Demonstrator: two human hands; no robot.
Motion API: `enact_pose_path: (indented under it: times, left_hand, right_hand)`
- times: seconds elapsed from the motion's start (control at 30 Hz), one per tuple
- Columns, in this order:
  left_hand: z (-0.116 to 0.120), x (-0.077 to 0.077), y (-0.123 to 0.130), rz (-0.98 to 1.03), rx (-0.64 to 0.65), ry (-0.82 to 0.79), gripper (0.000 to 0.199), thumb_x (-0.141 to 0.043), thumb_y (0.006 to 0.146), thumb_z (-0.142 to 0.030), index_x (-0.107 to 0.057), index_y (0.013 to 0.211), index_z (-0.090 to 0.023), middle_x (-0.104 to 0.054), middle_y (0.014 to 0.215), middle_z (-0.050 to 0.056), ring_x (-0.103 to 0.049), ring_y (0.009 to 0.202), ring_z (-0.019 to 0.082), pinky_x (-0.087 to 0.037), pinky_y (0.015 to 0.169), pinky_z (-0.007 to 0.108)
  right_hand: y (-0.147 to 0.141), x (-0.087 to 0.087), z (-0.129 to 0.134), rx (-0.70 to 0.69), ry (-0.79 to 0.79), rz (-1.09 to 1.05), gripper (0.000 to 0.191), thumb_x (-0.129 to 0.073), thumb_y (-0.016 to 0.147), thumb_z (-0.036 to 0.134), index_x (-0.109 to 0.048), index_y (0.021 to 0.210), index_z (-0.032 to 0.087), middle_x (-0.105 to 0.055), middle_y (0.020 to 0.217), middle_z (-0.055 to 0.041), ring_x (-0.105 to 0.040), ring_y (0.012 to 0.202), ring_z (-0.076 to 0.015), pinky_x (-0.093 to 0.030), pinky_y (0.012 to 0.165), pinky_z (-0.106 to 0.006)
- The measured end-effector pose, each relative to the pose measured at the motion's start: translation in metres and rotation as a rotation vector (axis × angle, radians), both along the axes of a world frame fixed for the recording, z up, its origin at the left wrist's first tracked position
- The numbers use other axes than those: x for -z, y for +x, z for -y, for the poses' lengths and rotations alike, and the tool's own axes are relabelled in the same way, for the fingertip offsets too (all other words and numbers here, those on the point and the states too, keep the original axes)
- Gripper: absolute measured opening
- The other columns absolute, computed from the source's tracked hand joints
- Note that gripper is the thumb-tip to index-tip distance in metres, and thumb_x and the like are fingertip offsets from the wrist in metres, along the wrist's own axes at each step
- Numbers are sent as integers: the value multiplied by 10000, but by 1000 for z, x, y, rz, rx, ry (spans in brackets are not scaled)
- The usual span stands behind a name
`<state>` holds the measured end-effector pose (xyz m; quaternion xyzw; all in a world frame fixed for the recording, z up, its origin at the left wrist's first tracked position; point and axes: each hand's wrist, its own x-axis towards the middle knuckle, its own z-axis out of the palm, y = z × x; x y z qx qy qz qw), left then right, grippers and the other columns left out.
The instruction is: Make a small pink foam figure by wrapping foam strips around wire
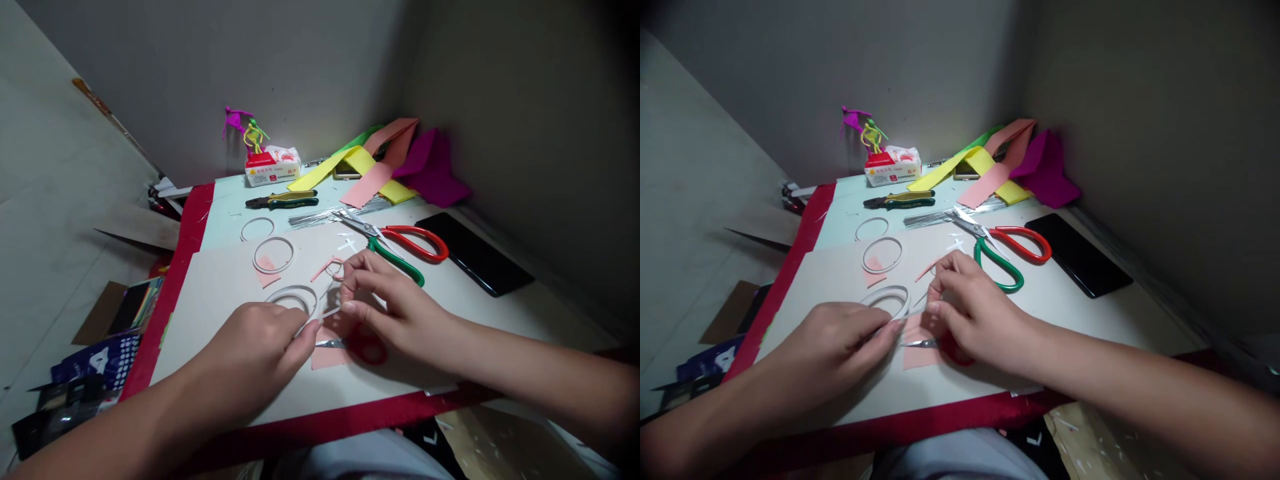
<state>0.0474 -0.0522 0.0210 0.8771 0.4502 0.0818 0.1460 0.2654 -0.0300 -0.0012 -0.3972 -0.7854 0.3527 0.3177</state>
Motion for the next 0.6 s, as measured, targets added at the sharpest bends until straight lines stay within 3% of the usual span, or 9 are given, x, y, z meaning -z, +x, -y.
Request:
enact_pose_path:
  times: [0.13, 0.27, 0.4, 0.53, 0.6]
  left_hand:
    - [-4, -6, 5, -171, 38, -38, 349, -353, 969, -290, -527, 684, -189, -510, 586, -23, -451, 526, 139, -276, 555, 305]
    - [-12, 0, 9, -275, 54, -38, 354, -354, 960, -277, -527, 662, -196, -564, 591, -3, -510, 531, 165, -281, 540, 310]
    - [-16, 18, 5, -298, 139, 97, 328, -387, 929, -268, -548, 651, -204, -592, 560, 10, -550, 505, 195, -235, 496, 317]
    - [-16, 34, 0, -265, 134, 330, 303, -425, 875, -185, -542, 596, -209, -557, 493, 12, -529, 457, 204, -175, 469, 320]
    - [-16, 38, -1, -265, 168, 369, 287, -445, 838, -113, -528, 581, -210, -548, 490, 8, -520, 458, 196, -161, 465, 322]
  right_hand:
    - [7, 10, 2, 57, -40, 87, 144, -496, 864, 86, -544, 772, 187, -473, 991, -49, -487, 973, -184, -441, 870, -355]
    - [11, 19, 0, 49, -47, 160, 143, -506, 862, 93, -549, 769, 193, -479, 988, -44, -473, 986, -192, -435, 879, -368]
    - [11, 22, -1, 66, 2, 240, 139, -501, 874, 108, -550, 781, 198, -486, 981, -47, -441, 1020, -215, -410, 885, -392]
    - [9, 21, 0, 100, 29, 301, 132, -495, 885, 131, -557, 788, 196, -490, 1004, -60, -420, 1023, -236, -383, 875, -422]
    - [8, 20, 1, 112, 29, 315, 134, -498, 880, 130, -562, 782, 194, -491, 1018, -66, -418, 1023, -243, -372, 873, -434]
